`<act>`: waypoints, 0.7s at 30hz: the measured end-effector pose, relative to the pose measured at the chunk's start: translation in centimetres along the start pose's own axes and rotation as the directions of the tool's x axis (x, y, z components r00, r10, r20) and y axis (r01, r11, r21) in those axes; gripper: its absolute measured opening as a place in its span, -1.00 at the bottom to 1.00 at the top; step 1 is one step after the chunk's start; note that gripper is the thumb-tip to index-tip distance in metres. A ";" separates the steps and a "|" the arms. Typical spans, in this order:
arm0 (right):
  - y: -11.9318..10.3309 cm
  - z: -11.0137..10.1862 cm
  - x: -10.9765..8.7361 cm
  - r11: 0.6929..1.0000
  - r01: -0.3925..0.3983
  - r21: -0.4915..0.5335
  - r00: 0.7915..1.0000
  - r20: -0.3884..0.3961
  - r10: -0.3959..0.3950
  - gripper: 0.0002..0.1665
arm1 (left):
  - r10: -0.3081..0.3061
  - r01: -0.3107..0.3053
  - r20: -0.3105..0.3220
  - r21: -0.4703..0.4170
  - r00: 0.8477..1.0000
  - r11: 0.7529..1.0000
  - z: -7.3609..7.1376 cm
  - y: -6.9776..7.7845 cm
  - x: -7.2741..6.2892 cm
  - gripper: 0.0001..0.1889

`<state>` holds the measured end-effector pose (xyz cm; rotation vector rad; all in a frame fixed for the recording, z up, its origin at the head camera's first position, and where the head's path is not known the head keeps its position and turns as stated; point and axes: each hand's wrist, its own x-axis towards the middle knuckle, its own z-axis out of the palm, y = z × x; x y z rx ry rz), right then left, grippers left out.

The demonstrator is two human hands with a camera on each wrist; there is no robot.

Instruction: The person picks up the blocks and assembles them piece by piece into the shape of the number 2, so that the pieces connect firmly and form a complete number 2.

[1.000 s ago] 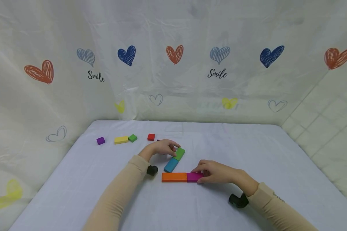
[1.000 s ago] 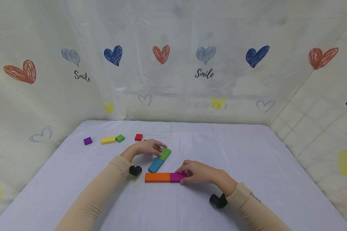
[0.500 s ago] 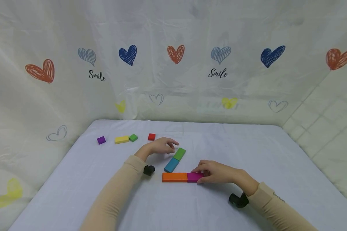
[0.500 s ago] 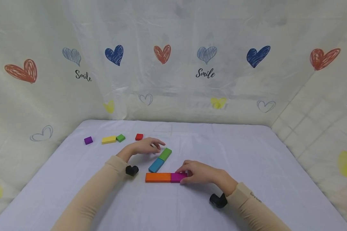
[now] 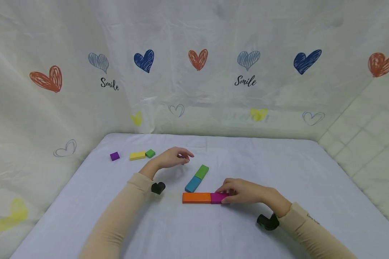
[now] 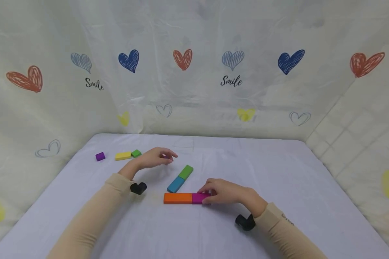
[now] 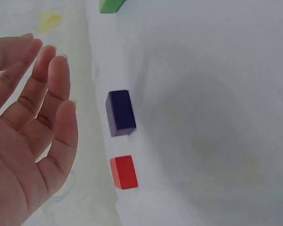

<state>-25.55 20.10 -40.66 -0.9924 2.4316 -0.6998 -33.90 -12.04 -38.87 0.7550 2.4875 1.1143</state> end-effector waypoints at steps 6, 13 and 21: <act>-0.2 -0.4 0.1 1.000 0.004 -0.008 1.000 0.015 -0.004 -0.61 | -0.023 0.025 -0.075 0.033 0.997 0.999 -1.3 -0.5 -1.2 -0.65; 0.2 -0.5 0.7 0.999 0.030 0.012 0.999 0.018 -0.030 -0.60 | -0.053 0.055 -0.139 0.011 0.989 0.998 -2.2 -1.9 -2.5 -0.65; 1.1 -0.6 1.5 0.992 0.033 0.118 0.999 0.013 -0.035 -0.63 | -0.151 0.141 -0.187 -0.068 0.971 0.988 -2.6 -3.8 -2.8 -0.66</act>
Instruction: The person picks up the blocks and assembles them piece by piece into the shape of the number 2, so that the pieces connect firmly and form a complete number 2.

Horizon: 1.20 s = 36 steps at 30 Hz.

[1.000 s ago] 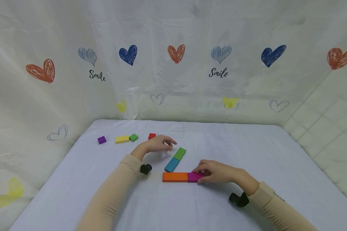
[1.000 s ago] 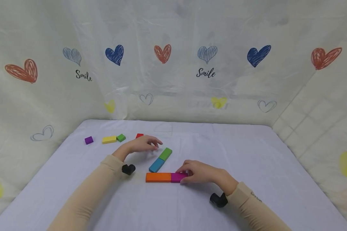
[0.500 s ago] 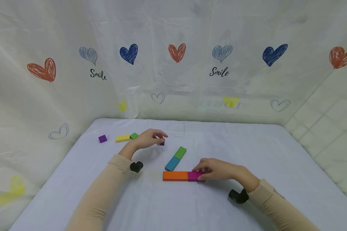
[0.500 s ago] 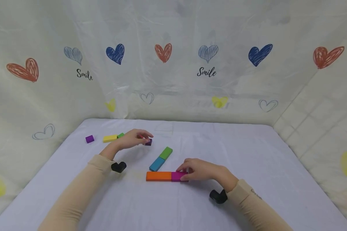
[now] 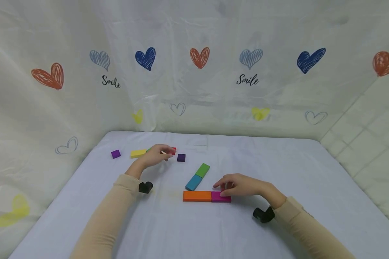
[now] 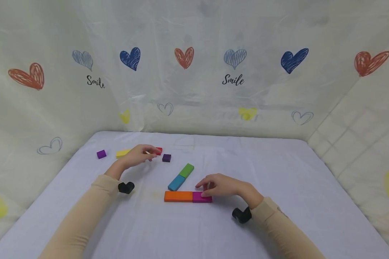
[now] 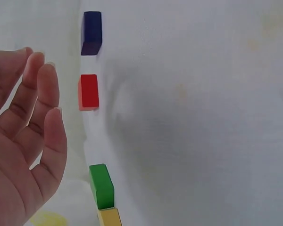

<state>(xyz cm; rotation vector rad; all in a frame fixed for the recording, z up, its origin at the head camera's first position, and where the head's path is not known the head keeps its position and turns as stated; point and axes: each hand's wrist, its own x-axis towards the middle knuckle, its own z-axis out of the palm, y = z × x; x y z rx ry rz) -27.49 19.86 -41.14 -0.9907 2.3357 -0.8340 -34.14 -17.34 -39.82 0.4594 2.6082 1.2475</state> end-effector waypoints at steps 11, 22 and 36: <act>0.7 -0.3 1.7 0.997 -0.034 0.069 0.999 -0.001 0.034 -0.43 | -0.165 0.167 -0.053 0.037 0.985 0.985 0.7 0.2 1.2 -0.65; 0.3 -0.2 3.0 0.998 -0.053 0.042 0.998 0.029 0.052 -0.25 | -0.168 0.174 -0.061 0.108 0.984 0.979 2.6 1.6 2.3 -0.60; 0.4 0.0 3.2 0.998 -0.055 0.042 0.998 0.031 0.054 -0.24 | -0.171 0.182 -0.067 0.199 0.983 0.963 4.2 1.8 3.2 -0.58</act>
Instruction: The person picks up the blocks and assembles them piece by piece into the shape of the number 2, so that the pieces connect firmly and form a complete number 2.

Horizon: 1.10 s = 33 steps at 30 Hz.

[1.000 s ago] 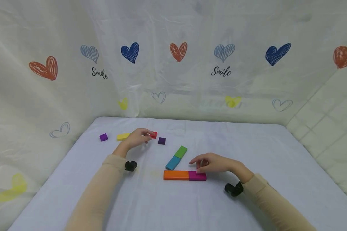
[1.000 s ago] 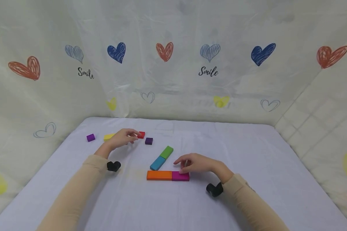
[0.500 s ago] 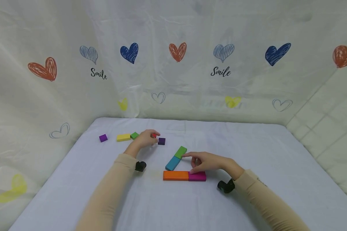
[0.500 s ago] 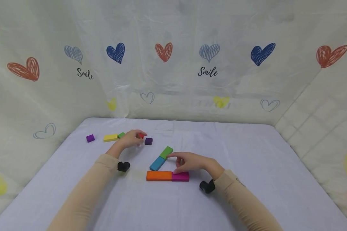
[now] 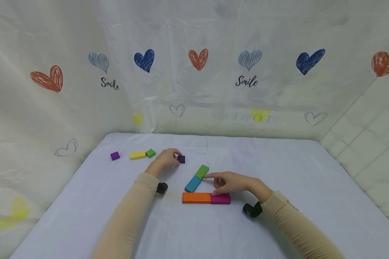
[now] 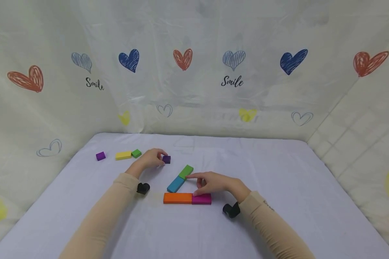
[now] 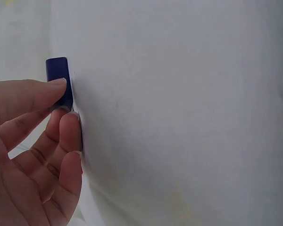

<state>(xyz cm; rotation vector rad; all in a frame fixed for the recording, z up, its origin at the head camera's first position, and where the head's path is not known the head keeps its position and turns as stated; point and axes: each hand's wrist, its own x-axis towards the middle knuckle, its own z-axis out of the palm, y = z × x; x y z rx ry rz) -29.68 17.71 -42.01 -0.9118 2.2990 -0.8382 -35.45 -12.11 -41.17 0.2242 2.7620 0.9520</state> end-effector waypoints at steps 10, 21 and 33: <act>-0.1 0.0 0.1 1.000 -0.003 -0.022 1.000 0.005 0.003 -0.22 | -0.016 0.016 -0.003 -0.003 1.000 1.000 0.2 0.2 0.1 -0.62; -0.2 0.2 0.2 0.999 -0.033 -0.042 0.999 -0.002 0.033 -0.21 | 0.003 -0.003 -0.004 0.003 1.000 1.000 0.7 0.6 0.3 -0.63; -0.5 0.1 -0.1 0.999 -0.025 -0.047 1.000 -0.004 0.025 -0.21 | 0.038 -0.037 -0.011 0.028 0.999 0.999 1.6 1.5 0.9 -0.65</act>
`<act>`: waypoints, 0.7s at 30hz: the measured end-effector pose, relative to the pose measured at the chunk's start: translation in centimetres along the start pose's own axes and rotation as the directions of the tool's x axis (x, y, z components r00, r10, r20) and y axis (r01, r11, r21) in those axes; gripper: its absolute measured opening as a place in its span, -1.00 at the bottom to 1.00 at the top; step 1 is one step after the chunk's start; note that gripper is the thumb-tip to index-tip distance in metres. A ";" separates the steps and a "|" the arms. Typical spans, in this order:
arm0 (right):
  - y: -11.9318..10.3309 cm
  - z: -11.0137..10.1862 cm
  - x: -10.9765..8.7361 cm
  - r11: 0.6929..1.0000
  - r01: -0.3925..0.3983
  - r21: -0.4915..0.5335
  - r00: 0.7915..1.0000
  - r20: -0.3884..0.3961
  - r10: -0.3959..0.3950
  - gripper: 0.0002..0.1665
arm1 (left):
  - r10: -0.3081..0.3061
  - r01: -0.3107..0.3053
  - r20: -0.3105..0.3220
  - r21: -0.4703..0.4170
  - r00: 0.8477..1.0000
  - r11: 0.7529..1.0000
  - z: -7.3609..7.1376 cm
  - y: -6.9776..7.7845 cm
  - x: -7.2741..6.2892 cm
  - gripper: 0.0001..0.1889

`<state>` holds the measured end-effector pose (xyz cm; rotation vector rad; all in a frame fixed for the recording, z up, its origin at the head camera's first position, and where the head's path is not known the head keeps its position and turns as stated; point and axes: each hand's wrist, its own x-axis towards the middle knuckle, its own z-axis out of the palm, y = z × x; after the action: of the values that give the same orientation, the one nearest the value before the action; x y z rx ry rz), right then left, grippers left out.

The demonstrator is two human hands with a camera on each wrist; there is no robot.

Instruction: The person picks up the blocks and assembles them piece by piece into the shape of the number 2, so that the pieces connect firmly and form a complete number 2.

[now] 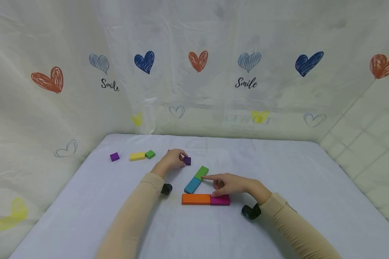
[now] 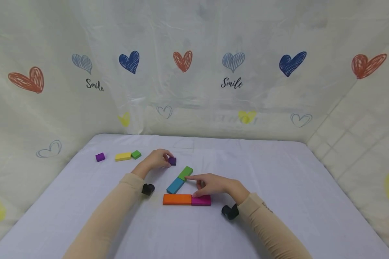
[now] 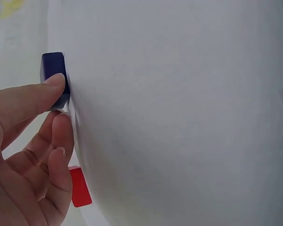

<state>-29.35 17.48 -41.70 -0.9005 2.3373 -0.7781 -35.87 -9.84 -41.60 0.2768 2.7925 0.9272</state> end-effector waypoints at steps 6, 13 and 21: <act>-0.2 0.0 -0.1 1.000 0.003 -0.001 1.000 0.000 -0.003 -0.21 | 0.011 -0.011 -0.022 -0.013 1.000 1.000 0.2 0.1 0.2 -0.65; -0.1 0.0 0.0 1.000 -0.003 -0.006 1.000 -0.001 0.003 -0.21 | 0.024 -0.025 -0.027 -0.025 0.999 0.999 0.4 1.1 0.5 -0.65; 0.0 0.1 0.2 1.000 -0.023 -0.004 1.000 -0.003 0.023 -0.21 | 0.039 -0.039 0.001 -0.010 0.999 0.999 0.8 2.4 1.2 -0.64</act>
<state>-29.40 17.34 -41.79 -0.8727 2.3484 -0.7658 -36.54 -7.22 -40.98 0.3308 2.7902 0.9494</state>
